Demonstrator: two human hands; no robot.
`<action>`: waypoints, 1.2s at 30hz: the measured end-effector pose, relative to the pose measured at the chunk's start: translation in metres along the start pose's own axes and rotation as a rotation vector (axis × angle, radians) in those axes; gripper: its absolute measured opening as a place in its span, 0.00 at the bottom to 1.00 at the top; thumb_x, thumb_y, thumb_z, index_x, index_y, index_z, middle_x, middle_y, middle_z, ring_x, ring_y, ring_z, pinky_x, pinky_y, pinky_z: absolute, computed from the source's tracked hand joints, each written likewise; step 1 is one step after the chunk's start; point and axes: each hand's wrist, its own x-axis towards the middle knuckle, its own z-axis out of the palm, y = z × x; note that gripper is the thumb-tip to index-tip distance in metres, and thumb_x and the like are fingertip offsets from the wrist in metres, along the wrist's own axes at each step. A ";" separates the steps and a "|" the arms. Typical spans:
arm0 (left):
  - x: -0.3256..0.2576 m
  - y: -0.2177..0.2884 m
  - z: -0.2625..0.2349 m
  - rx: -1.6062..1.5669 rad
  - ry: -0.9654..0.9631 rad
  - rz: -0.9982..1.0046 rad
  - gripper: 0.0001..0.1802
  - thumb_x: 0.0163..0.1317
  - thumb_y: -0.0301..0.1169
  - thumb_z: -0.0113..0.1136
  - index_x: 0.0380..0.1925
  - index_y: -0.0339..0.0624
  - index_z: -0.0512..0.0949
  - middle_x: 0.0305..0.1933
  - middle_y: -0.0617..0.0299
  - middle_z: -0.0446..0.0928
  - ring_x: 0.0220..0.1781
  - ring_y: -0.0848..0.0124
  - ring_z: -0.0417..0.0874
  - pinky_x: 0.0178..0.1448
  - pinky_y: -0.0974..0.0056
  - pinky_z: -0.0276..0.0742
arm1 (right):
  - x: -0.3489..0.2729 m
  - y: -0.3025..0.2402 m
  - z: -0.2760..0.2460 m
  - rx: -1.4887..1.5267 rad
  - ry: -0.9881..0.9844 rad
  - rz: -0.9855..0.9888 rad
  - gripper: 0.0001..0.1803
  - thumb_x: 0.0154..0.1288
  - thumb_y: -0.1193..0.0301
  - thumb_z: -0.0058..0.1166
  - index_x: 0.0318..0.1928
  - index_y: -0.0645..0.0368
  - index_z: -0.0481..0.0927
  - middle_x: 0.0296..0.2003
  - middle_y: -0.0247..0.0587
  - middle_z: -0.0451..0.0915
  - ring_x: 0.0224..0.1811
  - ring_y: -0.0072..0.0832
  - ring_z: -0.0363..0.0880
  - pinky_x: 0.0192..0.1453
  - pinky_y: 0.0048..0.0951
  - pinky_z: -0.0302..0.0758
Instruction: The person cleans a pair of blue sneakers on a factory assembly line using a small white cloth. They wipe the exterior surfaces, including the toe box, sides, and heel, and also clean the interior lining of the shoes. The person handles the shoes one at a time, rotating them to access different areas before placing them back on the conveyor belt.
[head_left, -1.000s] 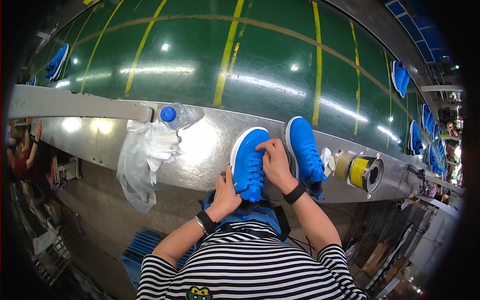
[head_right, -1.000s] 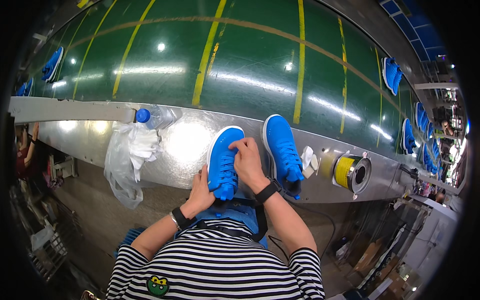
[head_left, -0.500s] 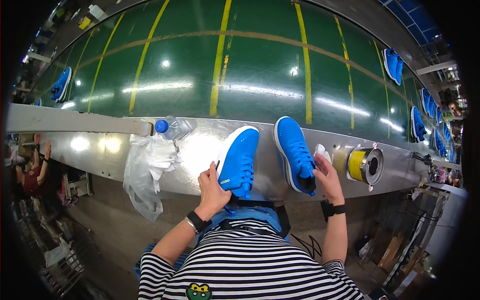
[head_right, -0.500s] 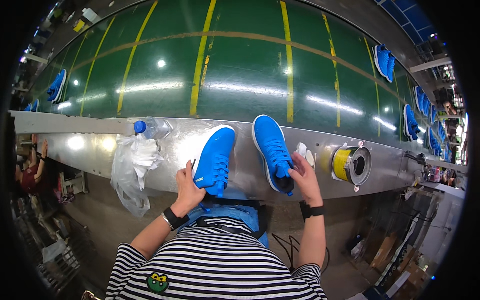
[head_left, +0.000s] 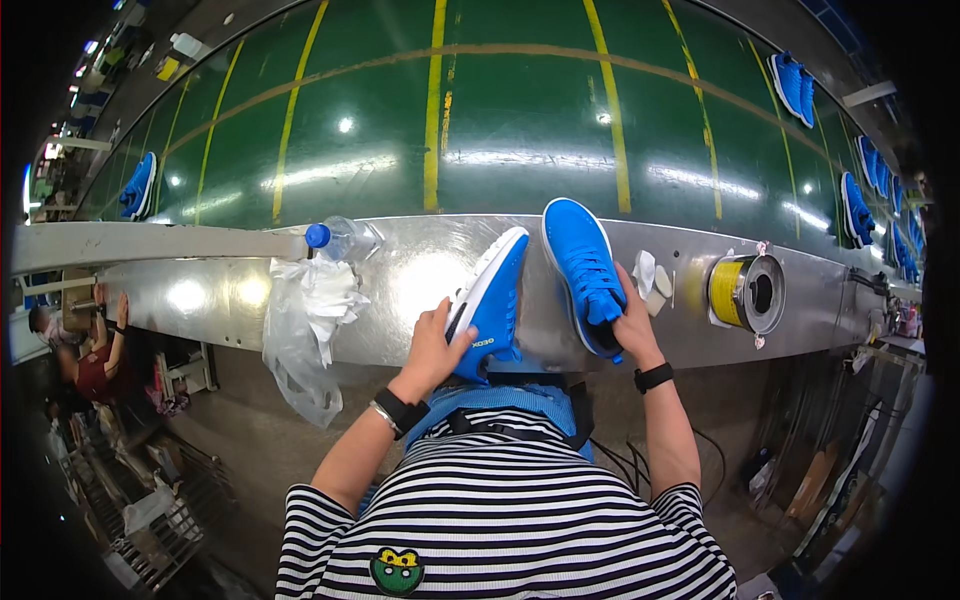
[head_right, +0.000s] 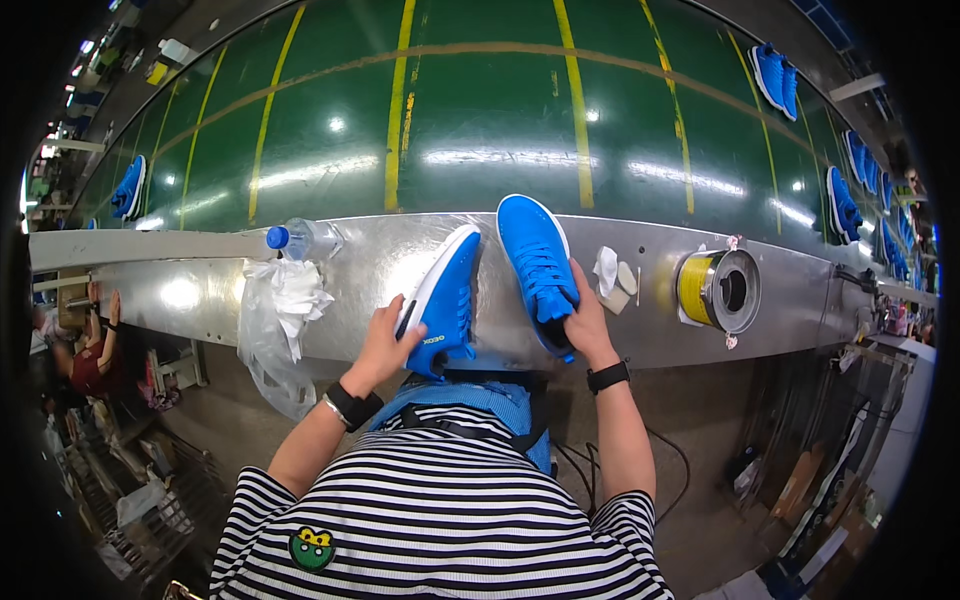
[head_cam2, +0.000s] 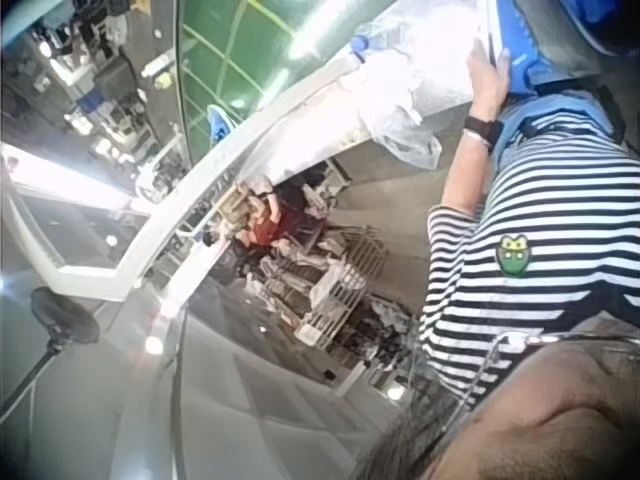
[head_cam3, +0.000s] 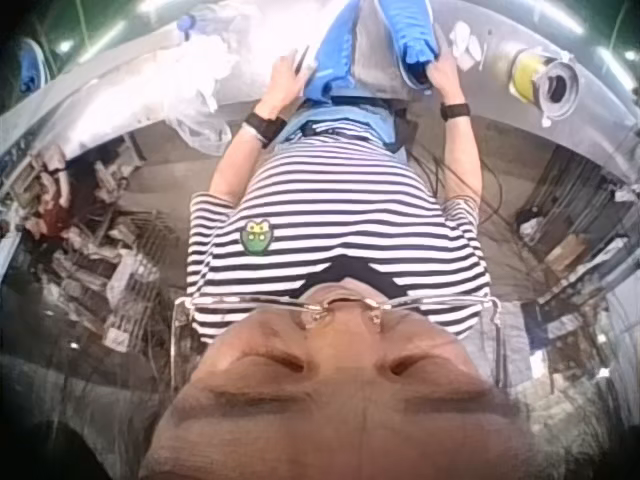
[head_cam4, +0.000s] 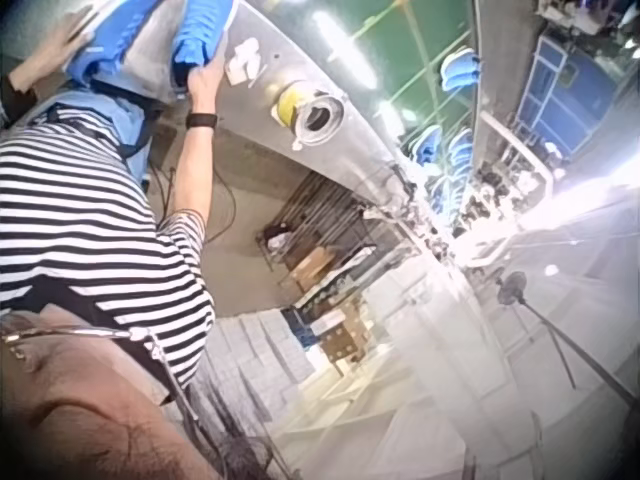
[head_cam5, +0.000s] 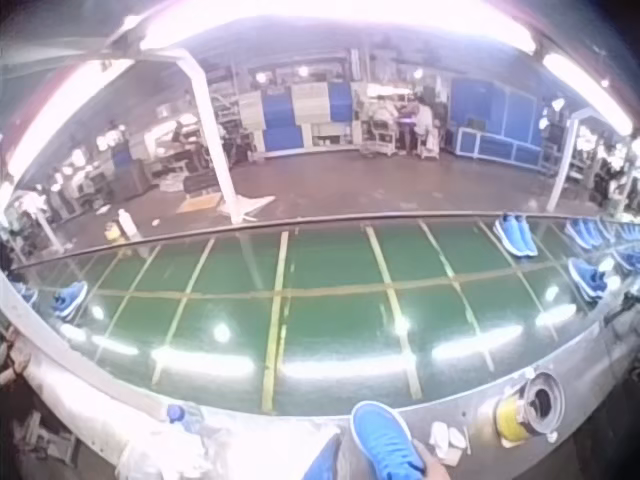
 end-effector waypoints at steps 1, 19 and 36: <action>0.007 -0.010 0.002 -0.093 -0.013 -0.021 0.40 0.56 0.46 0.59 0.62 0.33 0.59 0.47 0.40 0.70 0.50 0.51 0.72 0.54 0.53 0.68 | -0.003 -0.002 0.002 -0.004 0.011 0.013 0.34 0.59 0.77 0.47 0.67 0.58 0.57 0.60 0.55 0.67 0.64 0.40 0.65 0.65 0.32 0.60; 0.018 -0.009 -0.010 -0.310 0.092 0.029 0.35 0.64 0.46 0.50 0.62 0.31 0.59 0.36 0.39 0.78 0.39 0.53 0.80 0.49 0.57 0.73 | -0.062 -0.070 0.063 -0.631 0.100 -0.157 0.53 0.39 0.63 0.72 0.68 0.46 0.56 0.58 0.59 0.56 0.61 0.54 0.56 0.61 0.49 0.56; -0.025 -0.025 -0.038 -0.637 0.167 -0.089 0.37 0.64 0.47 0.50 0.65 0.33 0.56 0.41 0.37 0.71 0.45 0.51 0.73 0.53 0.56 0.67 | -0.031 -0.162 0.150 -0.147 -0.148 -0.536 0.28 0.50 0.74 0.63 0.55 0.57 0.73 0.48 0.47 0.69 0.51 0.40 0.70 0.55 0.32 0.69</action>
